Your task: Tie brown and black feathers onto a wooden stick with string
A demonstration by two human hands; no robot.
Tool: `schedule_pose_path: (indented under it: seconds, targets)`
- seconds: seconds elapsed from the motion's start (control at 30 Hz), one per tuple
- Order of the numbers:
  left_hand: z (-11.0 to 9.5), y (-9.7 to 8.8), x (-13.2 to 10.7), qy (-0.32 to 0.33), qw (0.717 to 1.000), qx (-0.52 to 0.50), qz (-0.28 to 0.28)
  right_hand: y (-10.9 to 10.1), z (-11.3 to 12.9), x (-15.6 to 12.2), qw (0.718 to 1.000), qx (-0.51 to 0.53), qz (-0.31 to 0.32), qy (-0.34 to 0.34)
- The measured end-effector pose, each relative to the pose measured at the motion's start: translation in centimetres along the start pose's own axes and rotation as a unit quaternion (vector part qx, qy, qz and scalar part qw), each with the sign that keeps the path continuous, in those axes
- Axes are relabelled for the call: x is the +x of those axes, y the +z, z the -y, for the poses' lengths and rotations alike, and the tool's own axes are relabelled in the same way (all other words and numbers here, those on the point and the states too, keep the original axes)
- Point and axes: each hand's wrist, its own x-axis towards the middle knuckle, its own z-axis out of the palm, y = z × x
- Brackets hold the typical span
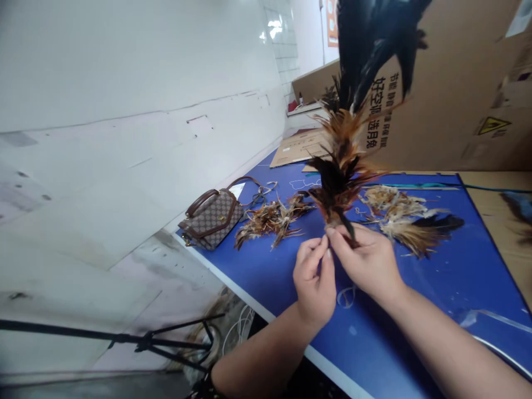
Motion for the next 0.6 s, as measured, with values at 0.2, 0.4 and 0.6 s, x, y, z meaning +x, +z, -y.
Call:
schedule_pose_path:
  seconds: [0.2, 0.4, 0.6]
  targets:
    - [5.0, -6.6, 3.4, -0.002, 0.981, 0.163, 0.101, -2.0, 0.1, 1.3, 0.993, -0.077, -0.091, 0.021]
    - [10.4, -13.2, 6.7, -0.095, 0.888, 0.423, 0.155, -2.4, 0.5, 1.9, 0.988, -0.087, -0.121, 0.029]
    - [11.6, -13.5, 6.8, -0.132, 0.905, 0.38, 0.139, -2.5, 0.0, 2.0, 0.988, -0.08, -0.131, 0.032]
